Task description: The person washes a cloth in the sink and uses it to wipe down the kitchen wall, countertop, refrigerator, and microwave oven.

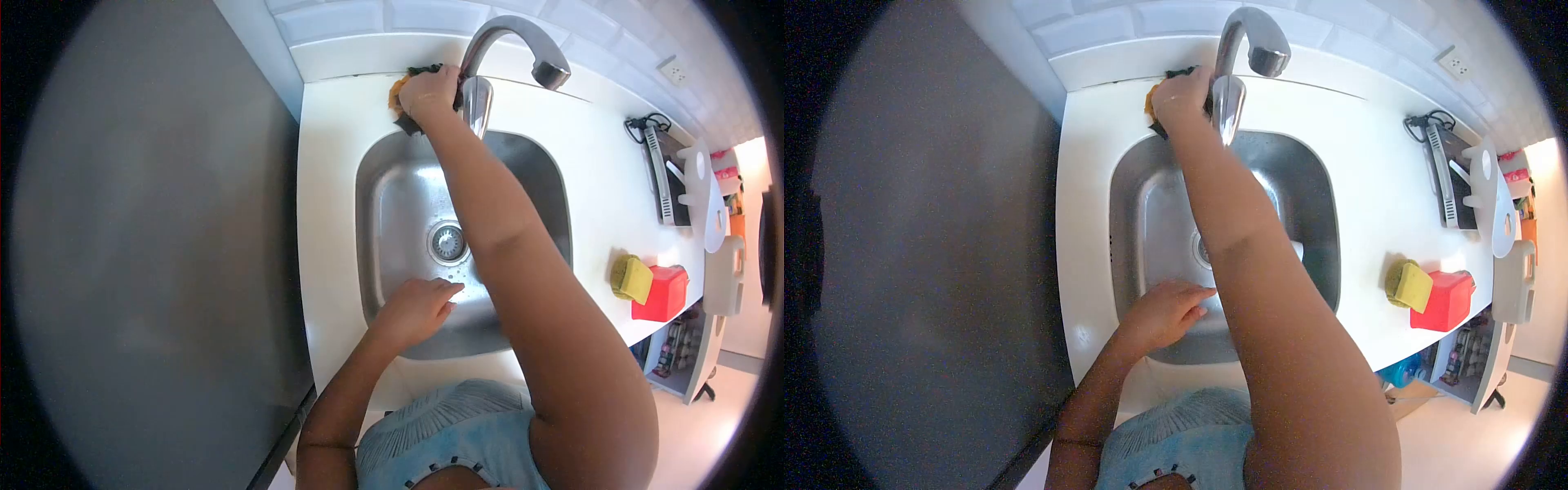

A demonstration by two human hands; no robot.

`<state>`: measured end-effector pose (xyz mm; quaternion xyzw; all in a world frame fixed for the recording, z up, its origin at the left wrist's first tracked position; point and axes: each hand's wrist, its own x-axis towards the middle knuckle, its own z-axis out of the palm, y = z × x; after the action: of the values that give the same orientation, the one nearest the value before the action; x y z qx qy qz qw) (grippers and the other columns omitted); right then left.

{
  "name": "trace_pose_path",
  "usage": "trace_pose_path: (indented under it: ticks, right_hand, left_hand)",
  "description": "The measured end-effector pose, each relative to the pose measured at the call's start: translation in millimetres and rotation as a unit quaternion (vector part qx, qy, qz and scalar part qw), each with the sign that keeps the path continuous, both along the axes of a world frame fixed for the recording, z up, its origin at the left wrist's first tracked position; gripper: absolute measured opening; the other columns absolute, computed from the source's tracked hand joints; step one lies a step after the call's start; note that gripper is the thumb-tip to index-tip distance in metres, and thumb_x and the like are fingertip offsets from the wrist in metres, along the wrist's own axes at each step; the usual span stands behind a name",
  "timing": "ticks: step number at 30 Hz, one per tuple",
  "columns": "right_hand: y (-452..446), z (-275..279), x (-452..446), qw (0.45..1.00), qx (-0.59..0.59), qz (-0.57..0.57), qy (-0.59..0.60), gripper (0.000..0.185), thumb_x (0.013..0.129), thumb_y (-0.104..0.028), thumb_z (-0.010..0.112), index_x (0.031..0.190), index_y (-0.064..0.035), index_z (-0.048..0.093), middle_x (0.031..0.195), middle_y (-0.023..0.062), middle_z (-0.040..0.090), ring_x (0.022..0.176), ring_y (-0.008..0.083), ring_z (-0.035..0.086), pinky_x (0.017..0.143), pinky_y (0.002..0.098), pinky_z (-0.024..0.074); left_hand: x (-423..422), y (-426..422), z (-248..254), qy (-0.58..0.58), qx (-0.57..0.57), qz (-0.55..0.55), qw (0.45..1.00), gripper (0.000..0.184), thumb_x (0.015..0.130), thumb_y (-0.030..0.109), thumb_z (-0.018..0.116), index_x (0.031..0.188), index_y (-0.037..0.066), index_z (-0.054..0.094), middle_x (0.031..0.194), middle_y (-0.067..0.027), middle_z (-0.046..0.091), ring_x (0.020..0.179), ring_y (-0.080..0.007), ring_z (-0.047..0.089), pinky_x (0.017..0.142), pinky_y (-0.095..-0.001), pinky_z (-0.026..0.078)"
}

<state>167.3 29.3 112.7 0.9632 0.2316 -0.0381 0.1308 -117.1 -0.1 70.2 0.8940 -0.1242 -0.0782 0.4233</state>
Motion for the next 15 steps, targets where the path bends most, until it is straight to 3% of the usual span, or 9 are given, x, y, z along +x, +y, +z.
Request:
trace_pose_path:
  ticks: [2,6,9,12,14,15]
  right_hand:
    - [5.1,-11.7,19.8,1.000,-0.006,-0.018,-0.024,0.030,0.087,-0.025,0.043,0.102,-0.0164,0.068,0.108,0.0067,0.064,0.097,0.0227,0.060,0.091,0.0469,0.0248]
    - [9.0,-24.7,26.5,0.994,-0.045,-0.032,-0.090,0.031,0.089,-0.025,0.041,0.100,-0.0175,0.069,0.106,0.0057,0.065,0.099,0.0224,0.059,0.089,0.0451,0.0268]
    - [1.0,-19.2,13.8,0.996,-0.017,-0.001,-0.088,0.029,0.088,-0.024,0.043,0.100,-0.0159,0.068,0.104,0.0053,0.065,0.097,0.0206,0.060,0.087,0.0445,0.0293]
    - [-18.9,-19.5,-40.0,0.986,-0.078,0.094,-0.117,0.025,0.085,-0.021,0.047,0.095,-0.0147,0.069,0.095,0.0057,0.066,0.090,0.0240,0.060,0.084,0.0420,0.0337]
    - [-39.8,-40.3,-53.5,0.982,0.036,0.094,-0.162,0.019,0.082,-0.016,0.048,0.091,-0.0047,0.060,0.089,0.0108,0.062,0.086,0.0285,0.059,0.084,0.0391,0.0416]
    - [-46.5,-47.7,-57.3,0.982,0.037,0.093,-0.163,0.019,0.082,-0.016,0.048,0.091,-0.0047,0.060,0.089,0.0108,0.062,0.086,0.0285,0.059,0.084,0.0391,0.0416]
  left_hand:
    - [-3.1,-1.6,3.1,0.015,-0.007,-0.012,1.000,0.027,0.081,0.011,0.055,0.107,0.004,0.059,0.098,-0.0135,0.062,0.086,-0.0318,0.060,0.077,-0.0428,0.046]
    - [-10.7,1.3,11.2,-0.010,-0.016,-0.022,1.000,0.027,0.083,0.012,0.054,0.108,0.004,0.058,0.100,-0.0133,0.062,0.086,-0.0315,0.060,0.079,-0.0428,0.046]
    - [-9.4,5.7,12.6,-0.034,-0.017,-0.013,0.999,0.026,0.083,0.012,0.054,0.108,0.004,0.058,0.100,-0.0139,0.062,0.087,-0.0314,0.059,0.080,-0.0427,0.046]
    - [-6.3,8.4,20.5,-0.004,-0.004,-0.018,1.000,0.028,0.083,0.012,0.054,0.110,0.004,0.057,0.102,-0.0155,0.061,0.092,-0.0327,0.058,0.084,-0.0427,0.044]
    - [-4.6,8.5,26.5,0.021,0.011,-0.022,0.999,0.030,0.083,0.012,0.054,0.112,0.005,0.056,0.104,-0.0167,0.060,0.096,-0.0340,0.056,0.087,-0.0428,0.042]
    - [-2.6,9.4,28.9,0.019,0.005,-0.018,1.000,0.030,0.083,0.012,0.054,0.112,0.005,0.056,0.105,-0.0164,0.060,0.096,-0.0339,0.056,0.088,-0.0423,0.043]
